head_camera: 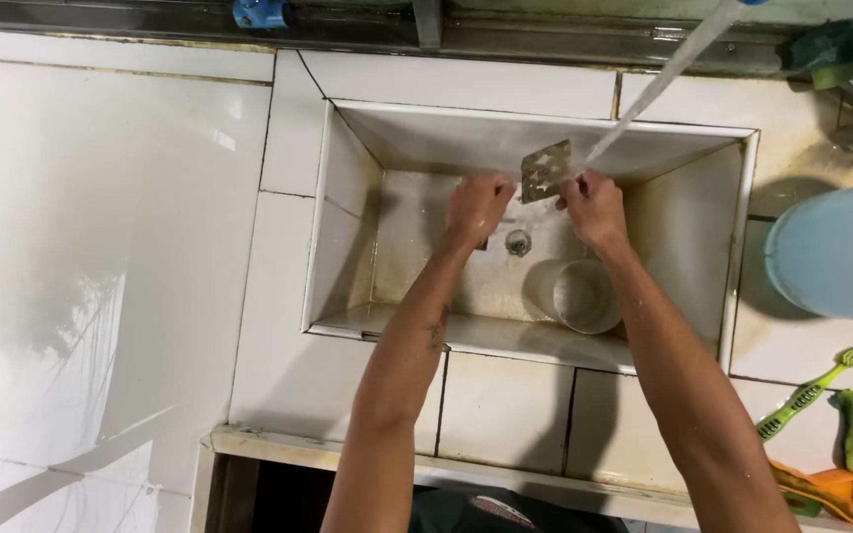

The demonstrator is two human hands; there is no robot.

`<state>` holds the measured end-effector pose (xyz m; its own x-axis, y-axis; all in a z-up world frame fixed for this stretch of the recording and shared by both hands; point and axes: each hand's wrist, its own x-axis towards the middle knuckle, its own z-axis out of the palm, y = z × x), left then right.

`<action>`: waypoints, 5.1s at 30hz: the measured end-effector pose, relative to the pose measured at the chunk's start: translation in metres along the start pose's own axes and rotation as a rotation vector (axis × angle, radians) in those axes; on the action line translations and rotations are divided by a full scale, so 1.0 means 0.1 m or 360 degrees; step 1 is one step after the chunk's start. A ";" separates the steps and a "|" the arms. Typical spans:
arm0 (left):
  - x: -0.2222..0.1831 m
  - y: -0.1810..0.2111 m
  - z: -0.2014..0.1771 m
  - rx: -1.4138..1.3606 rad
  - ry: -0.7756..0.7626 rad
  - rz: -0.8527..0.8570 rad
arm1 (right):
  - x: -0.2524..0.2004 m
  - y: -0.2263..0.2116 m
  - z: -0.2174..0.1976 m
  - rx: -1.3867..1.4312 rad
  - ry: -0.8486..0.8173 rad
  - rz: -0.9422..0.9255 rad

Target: Scrubbing a sink drain with a toothbrush and rinsing a plastic container under a faucet.

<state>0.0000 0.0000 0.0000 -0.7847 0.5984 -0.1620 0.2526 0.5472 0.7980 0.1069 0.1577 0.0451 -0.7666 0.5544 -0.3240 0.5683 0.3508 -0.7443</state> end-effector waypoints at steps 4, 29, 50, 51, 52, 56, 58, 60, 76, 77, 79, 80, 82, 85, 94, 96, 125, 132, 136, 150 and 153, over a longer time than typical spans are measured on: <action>0.17 0.32 0.04 0.0075 -0.0126 0.0106 | 0.02 0.21 -0.02 -0.0049 -0.0002 -0.0062; -0.34 0.45 0.30 0.1144 -0.0126 0.0693 | -0.07 0.05 -0.25 0.0226 0.0076 0.0067; -0.39 0.08 0.40 0.0882 -0.0386 0.0077 | -0.07 0.09 -0.13 0.0204 0.0050 0.0081; -0.40 -0.07 0.49 0.0922 -0.0452 -0.0093 | -0.13 0.09 -0.12 0.0200 0.0009 0.0128; -0.38 0.03 0.44 0.0919 -0.0453 -0.0089 | -0.12 0.10 -0.15 0.0197 0.0013 0.0129; -0.35 0.10 0.38 0.0531 -0.0246 0.0077 | -0.14 0.13 -0.09 0.0186 0.0013 0.0106; -0.21 0.14 0.35 0.0417 -0.0090 0.0227 | -0.08 0.09 -0.12 0.0203 0.0027 0.0075; -0.20 0.22 0.25 -0.0086 -0.0170 0.0184 | -0.10 0.10 -0.12 0.0217 -0.0030 0.0090; 0.12 -0.41 0.40 -0.0145 -0.0309 0.0068 | -0.07 0.24 -0.08 0.0144 -0.0271 -0.0126; 0.10 -0.34 0.36 -0.0063 -0.0292 0.0158 | -0.07 0.24 -0.09 0.0133 -0.0284 -0.0153; 0.08 -0.21 0.29 0.0017 -0.0275 0.0247 | -0.08 0.23 -0.12 0.0121 -0.0297 -0.0178; 0.09 -0.16 0.25 0.0027 -0.0230 0.0321 | -0.09 0.22 -0.13 0.0101 -0.0314 -0.0171; 0.15 -0.02 0.17 0.0041 -0.0178 0.0404 | -0.08 0.18 -0.16 0.0083 -0.0323 -0.0175; 0.25 0.26 0.11 -0.0055 -0.0075 0.0384 | -0.04 0.22 -0.15 -0.0037 -0.0374 -0.0065; 0.77 0.96 0.33 -0.1084 -0.0356 0.0181 | 0.06 0.02 -0.14 -0.0504 -0.0524 0.0158; 0.56 1.29 0.17 -0.1030 -0.0526 0.0020 | 0.11 0.00 -0.15 -0.0439 -0.0538 0.0027; 0.07 -0.14 -0.23 -0.0372 -0.0328 0.0139 | 0.35 0.45 0.41 0.0174 -0.0990 0.0315; 0.10 -0.91 0.06 -0.0885 -0.0554 -0.0096 | 0.30 0.03 0.14 0.0190 -0.0853 0.0082; 0.20 -1.47 0.28 -0.0856 -0.0354 0.0079 | 0.54 0.17 0.20 0.0181 -0.0560 0.0100; 0.11 -2.73 1.00 0.1002 -0.0991 -0.0133 | 0.67 0.03 0.36 0.0283 -0.0946 0.0328; 0.23 -2.64 0.94 0.1030 -0.1054 -0.0267 | 0.67 -0.01 0.39 0.0363 -0.0923 0.0379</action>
<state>-0.0312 -0.0758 -0.2686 -0.4079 0.5846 -0.7014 0.5871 0.7562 0.2889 0.0427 0.1649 0.0012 -0.7007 0.0790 -0.7091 0.7134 0.0653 -0.6977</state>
